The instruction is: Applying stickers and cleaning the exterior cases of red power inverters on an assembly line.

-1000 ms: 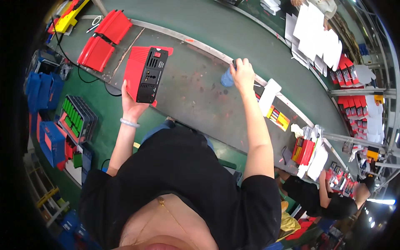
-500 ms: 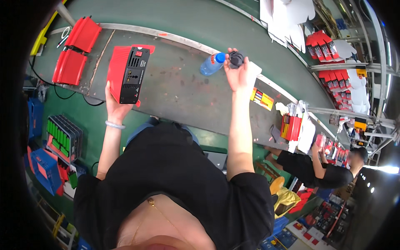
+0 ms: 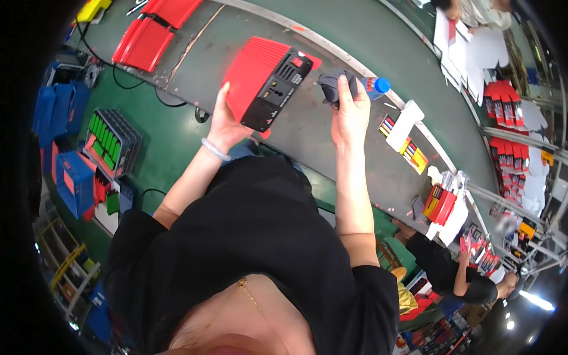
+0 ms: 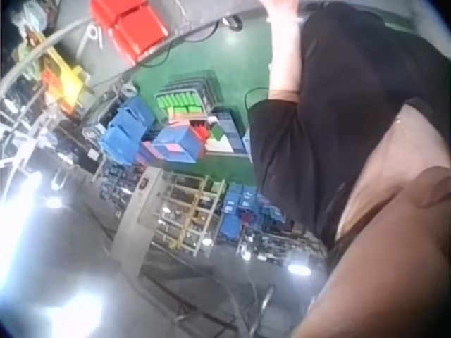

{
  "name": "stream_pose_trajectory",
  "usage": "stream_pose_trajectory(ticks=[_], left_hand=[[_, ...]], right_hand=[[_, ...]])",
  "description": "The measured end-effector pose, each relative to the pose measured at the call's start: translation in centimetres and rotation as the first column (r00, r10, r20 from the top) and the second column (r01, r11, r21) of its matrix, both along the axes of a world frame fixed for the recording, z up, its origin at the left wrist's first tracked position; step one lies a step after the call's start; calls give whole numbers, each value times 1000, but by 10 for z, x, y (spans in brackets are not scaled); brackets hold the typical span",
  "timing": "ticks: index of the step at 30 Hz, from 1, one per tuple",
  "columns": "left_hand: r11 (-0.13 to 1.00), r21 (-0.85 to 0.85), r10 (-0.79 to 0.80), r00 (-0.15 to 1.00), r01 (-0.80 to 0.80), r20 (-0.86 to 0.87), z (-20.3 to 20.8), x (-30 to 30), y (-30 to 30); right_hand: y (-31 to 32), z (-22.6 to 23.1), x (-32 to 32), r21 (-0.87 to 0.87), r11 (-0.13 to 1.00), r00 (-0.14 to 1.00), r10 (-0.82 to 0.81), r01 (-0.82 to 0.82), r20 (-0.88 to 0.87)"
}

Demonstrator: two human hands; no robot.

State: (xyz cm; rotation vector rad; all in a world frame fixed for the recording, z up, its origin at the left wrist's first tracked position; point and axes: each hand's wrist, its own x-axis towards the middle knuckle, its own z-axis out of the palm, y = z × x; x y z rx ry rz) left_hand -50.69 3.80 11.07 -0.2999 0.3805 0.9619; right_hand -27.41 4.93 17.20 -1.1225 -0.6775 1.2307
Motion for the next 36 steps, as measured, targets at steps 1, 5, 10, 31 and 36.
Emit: stream_pose_trajectory(ticks=[1,5,10,31,36], left_hand=[[999,-40,2,1000,-2,0,-1,1,-2],[1000,-28,-4,1000,4,25,-5,0,-7],[994,-105,30,999,-28,23,-5,-6,-13],[986,-101,125,989,-133,-80,-18,-19,2],[984,-101,148,989,-149,-21,-16,-23,4]], right_hand=[[1,5,-12,98,995,997,-26,19,73],[6,24,-44,325,941,888,-66,-96,454],[7,29,-69,353,878,610,-92,-323,787],[-4,8,-91,378,827,400,-207,-417,893],[-20,22,-75,411,852,589,-158,-324,792]])
